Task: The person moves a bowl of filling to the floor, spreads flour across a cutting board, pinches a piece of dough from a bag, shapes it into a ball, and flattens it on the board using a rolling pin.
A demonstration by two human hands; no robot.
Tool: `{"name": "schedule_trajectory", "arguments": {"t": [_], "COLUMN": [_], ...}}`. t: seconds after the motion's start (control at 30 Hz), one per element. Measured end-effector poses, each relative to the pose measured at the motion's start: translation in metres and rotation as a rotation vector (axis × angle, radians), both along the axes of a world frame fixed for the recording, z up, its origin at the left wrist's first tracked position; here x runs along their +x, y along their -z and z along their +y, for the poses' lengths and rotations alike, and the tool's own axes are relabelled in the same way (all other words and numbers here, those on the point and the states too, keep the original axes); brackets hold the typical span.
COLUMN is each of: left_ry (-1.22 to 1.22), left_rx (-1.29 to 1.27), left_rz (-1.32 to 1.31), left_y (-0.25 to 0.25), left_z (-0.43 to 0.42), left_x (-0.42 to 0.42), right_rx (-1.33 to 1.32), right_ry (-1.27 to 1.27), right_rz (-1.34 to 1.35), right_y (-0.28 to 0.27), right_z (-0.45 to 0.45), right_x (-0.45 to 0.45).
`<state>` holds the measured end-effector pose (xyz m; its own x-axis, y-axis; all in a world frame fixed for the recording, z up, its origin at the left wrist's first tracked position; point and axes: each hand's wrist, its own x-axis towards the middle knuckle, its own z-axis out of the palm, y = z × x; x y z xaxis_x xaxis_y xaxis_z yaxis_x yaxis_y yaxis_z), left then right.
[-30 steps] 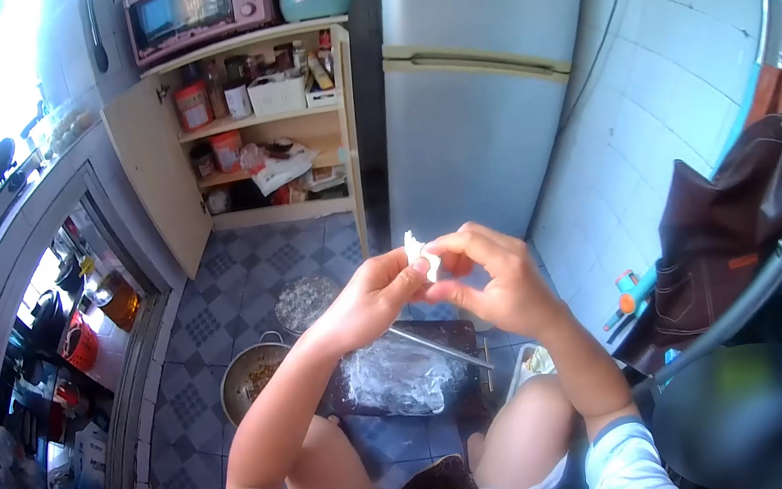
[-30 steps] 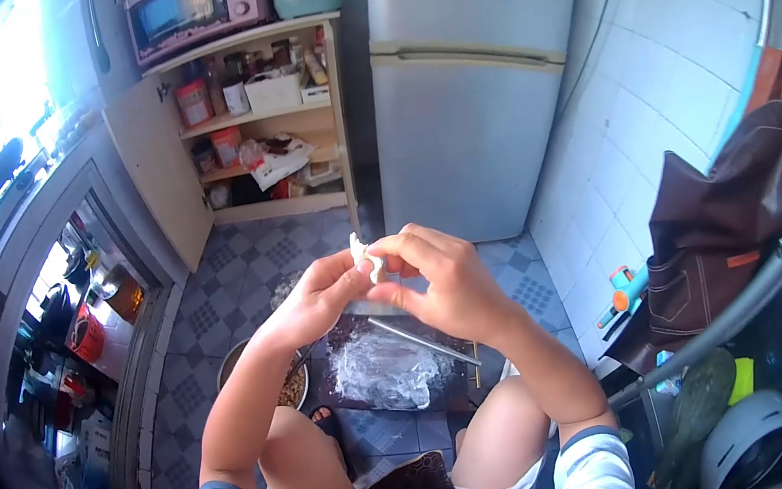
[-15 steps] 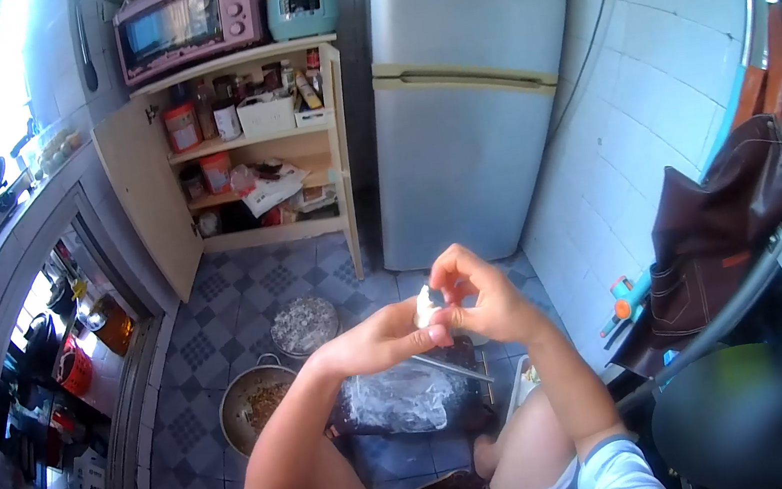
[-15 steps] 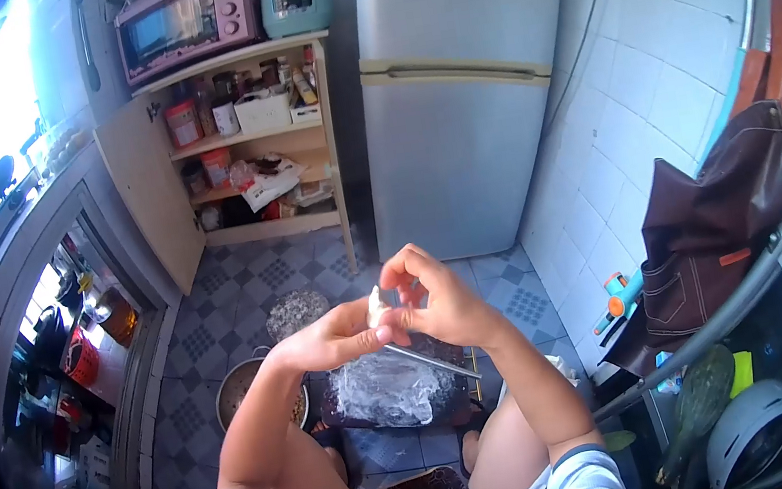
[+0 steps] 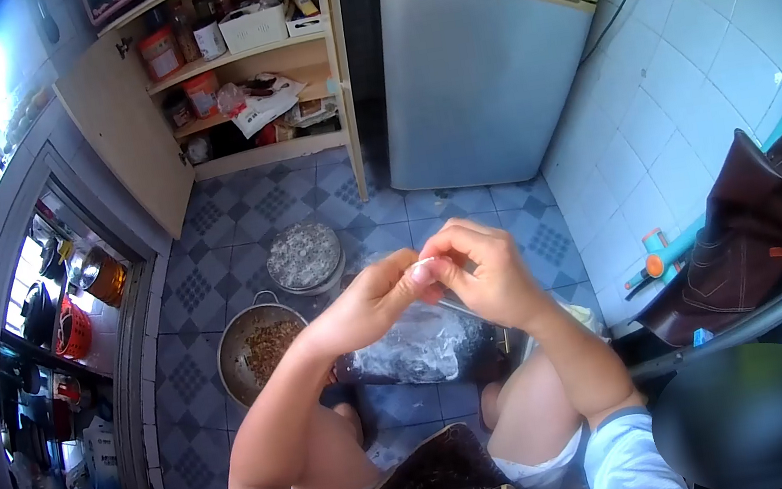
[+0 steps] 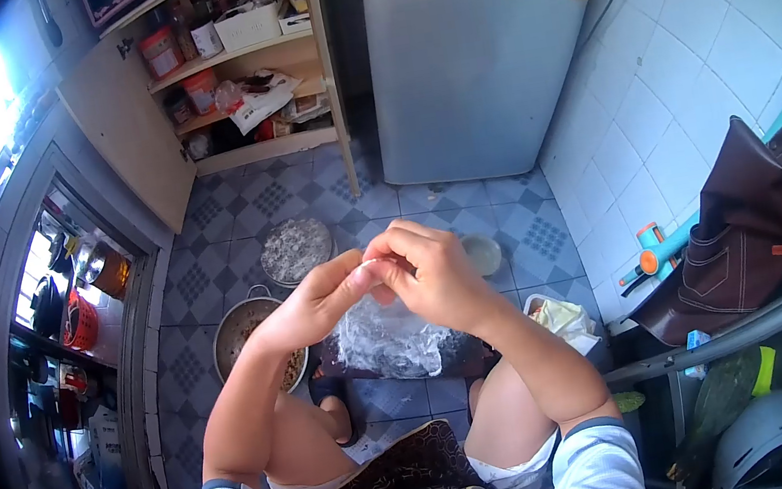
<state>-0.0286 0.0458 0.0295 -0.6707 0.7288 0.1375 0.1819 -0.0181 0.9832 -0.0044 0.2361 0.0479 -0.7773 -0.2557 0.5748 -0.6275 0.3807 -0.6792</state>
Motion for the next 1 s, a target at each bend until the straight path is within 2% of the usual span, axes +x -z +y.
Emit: {"name": "schedule_trajectory", "arguments": {"t": [0.03,0.1,0.13,0.27,0.33,0.37,0.43,0.63,0.8,1.0], "left_ry": [-0.098,-0.131,-0.161,-0.165,-0.154,-0.143,-0.128,-0.046,-0.050,-0.129], "left_rx": [0.015,0.045,0.031,0.081,0.046,0.013,-0.033,-0.140,-0.221,-0.126], "left_rz": [0.058,0.065,0.037,-0.034,-0.080,-0.122,-0.171,-0.203,-0.190,-0.150], "left_y": [0.002,0.010,0.012,0.008,0.005,0.003,0.001,0.002,-0.007,0.004], "left_z": [0.003,0.007,0.008,0.008,0.004,0.002,-0.001,-0.005,-0.003,0.001], "left_x": [0.001,0.000,-0.001,-0.002,0.000,0.000,0.001,-0.001,0.003,0.005], "right_rx": [-0.002,-0.152,-0.224,-0.166,0.212,0.212,0.417,0.617,0.588,0.431], "right_ry": [-0.001,0.067,0.013,-0.003,-0.077,-0.078,-0.004,0.038,0.018,-0.031], "right_rz": [-0.006,-0.112,-0.226,-0.254,0.096,0.095,0.326,0.442,0.378,0.271], "right_y": [0.004,0.014,0.017,0.009,0.008,0.009,0.012,0.014,0.019,0.021], "right_z": [-0.004,-0.009,-0.010,-0.008,0.001,0.003,0.006,0.006,0.011,0.008], "right_x": [-0.001,-0.002,-0.002,-0.004,-0.008,-0.009,-0.008,-0.002,-0.001,0.003]}}
